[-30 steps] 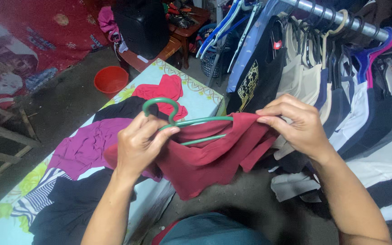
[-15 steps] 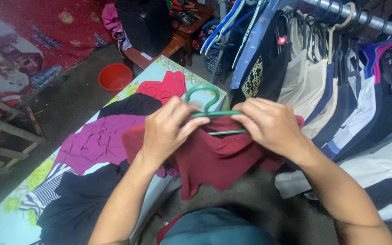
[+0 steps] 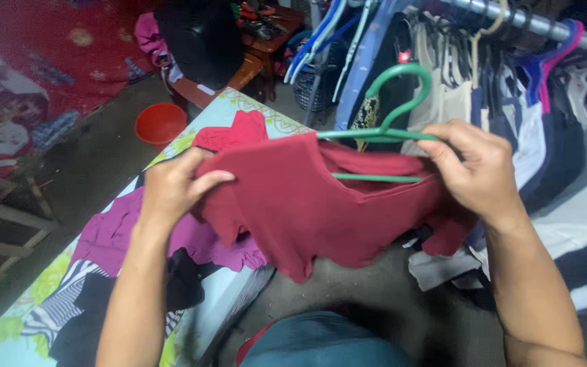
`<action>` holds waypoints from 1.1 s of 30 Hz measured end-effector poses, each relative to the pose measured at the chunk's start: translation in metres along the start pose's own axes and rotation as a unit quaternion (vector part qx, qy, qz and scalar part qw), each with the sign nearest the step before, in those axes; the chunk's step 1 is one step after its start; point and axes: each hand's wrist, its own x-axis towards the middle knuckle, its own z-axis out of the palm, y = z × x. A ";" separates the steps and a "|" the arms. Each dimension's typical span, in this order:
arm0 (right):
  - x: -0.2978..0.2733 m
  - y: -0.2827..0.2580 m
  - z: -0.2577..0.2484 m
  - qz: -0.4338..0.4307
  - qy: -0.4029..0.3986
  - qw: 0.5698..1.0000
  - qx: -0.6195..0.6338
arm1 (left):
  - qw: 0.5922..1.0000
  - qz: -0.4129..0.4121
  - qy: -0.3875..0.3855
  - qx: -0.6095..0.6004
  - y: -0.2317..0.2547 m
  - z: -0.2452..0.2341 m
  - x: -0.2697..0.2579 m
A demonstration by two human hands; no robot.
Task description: The person picks up several garments from a table, places each on a hanger, and hangs them on a clothing rack. The items include a maroon top, a pink t-shirt, a black t-shirt, and a striped top. The person handles each garment one at a time and places them on the rack.
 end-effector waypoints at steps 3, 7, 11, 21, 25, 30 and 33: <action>-0.001 0.001 -0.003 -0.006 0.002 1.000 0.029 | 0.997 0.058 0.052 0.017 0.014 -0.011 0.011; -0.006 -0.011 -0.005 0.004 -0.021 0.999 0.029 | 0.978 0.171 0.113 0.030 0.042 0.000 0.026; -0.020 -0.018 -0.024 0.013 -0.134 0.991 0.006 | 0.994 0.077 -0.066 0.036 0.062 0.040 0.028; -0.069 -0.034 -0.009 0.411 -0.205 0.747 0.481 | 0.957 0.121 -0.068 -0.256 0.074 0.147 0.045; -0.057 -0.042 0.016 0.401 -0.078 0.719 0.562 | 0.940 0.064 -0.076 -0.326 0.091 0.182 0.054; -0.016 -0.001 0.057 0.363 -0.003 0.679 0.638 | 0.900 0.023 -0.119 -0.420 0.110 0.216 0.067; 0.011 0.043 0.076 0.353 0.050 0.663 0.658 | 0.881 -0.002 -0.136 -0.453 0.117 0.238 0.081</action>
